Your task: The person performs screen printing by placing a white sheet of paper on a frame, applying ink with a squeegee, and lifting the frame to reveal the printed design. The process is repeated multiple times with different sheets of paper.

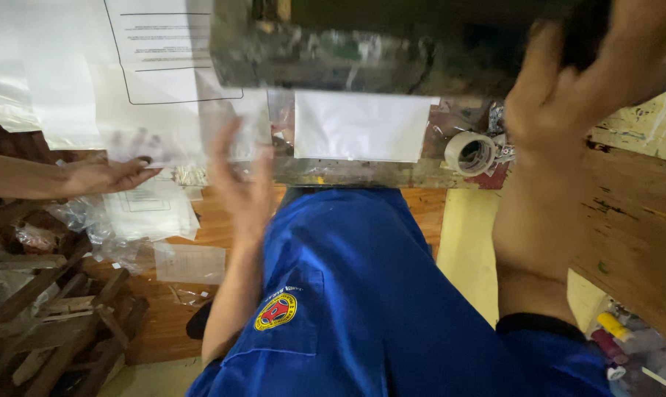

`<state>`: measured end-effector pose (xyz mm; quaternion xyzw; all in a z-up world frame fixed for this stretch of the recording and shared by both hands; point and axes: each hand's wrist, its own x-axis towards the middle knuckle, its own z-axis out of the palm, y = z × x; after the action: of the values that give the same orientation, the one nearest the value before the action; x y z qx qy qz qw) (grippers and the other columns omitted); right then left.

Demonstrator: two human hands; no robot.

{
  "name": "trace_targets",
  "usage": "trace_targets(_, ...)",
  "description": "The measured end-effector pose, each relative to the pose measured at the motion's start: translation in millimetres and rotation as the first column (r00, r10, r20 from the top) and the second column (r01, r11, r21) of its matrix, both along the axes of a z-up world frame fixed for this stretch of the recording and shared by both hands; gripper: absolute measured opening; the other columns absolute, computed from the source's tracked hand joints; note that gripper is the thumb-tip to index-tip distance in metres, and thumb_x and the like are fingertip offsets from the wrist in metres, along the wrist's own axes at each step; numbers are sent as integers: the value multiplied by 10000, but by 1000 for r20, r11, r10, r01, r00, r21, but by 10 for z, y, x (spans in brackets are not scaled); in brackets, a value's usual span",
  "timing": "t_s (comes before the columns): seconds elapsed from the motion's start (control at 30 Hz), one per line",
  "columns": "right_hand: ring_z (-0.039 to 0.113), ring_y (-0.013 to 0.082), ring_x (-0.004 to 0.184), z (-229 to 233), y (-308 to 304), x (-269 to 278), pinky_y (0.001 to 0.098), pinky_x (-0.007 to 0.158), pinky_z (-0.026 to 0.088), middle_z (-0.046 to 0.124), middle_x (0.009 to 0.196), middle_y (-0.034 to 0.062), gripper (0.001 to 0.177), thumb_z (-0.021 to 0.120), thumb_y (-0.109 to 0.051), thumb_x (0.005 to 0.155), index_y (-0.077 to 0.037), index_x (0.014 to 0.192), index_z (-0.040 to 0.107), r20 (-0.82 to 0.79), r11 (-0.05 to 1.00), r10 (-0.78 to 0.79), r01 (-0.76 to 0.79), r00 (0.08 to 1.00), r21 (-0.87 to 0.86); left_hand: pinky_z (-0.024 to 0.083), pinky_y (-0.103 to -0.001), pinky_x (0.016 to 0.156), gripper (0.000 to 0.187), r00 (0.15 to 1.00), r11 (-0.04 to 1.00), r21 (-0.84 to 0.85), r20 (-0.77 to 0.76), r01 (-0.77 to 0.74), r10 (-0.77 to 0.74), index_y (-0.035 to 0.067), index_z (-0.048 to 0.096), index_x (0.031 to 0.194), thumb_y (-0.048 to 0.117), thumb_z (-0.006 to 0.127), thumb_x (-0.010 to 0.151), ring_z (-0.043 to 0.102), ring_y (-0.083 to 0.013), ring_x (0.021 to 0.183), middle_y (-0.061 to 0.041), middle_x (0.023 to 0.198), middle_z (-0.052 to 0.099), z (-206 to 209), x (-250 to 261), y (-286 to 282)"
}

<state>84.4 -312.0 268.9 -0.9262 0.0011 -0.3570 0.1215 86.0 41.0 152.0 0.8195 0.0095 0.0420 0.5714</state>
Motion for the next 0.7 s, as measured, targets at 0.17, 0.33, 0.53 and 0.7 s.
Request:
trace_targets(0.17, 592, 515, 1190, -342, 242, -277, 616, 1100, 342, 651, 1292, 303, 352, 615, -85, 982, 104, 1262, 716, -62, 998, 40, -37, 997, 55, 328, -423, 1350, 766, 925, 681, -686, -31, 256, -378, 130, 332, 1607, 93, 794, 997, 476, -205, 1488, -70, 1562, 502, -238, -401, -535)
trace_targets(0.33, 575, 378, 1092, -815, 320, -506, 506, 1022, 373, 608, 1187, 184, 481, 770, -79, 934, -79, 1413, 730, -317, 984, 169, -142, 933, 105, 594, -469, 1048, 293, 801, 662, -725, -504, -188, -324, 57, 532, 1204, 110, 730, 995, 725, -183, 1093, -39, 1112, 683, -684, -608, -453)
trace_targets(0.53, 624, 283, 1051, -1505, 541, -473, 466, 991, 345, 623, 1117, 83, 423, 583, -345, 1123, -194, 1514, 641, -509, 984, 177, -157, 842, 84, 617, -488, 965, 289, 658, 660, -600, -724, -453, -207, -23, 556, 977, 169, 772, 993, 760, -317, 986, -102, 927, 623, -1448, -694, -451)
trace_targets(0.7, 608, 305, 1103, -2091, 720, -475, 513, 987, 354, 619, 1154, 100, 438, 641, -241, 1076, -211, 1512, 622, -552, 982, 153, -189, 819, -8, 628, -430, 933, 382, 618, 715, -526, -769, -460, -167, -10, 523, 1051, 179, 838, 945, 769, -307, 1000, -118, 980, 673, -1908, -710, -399)
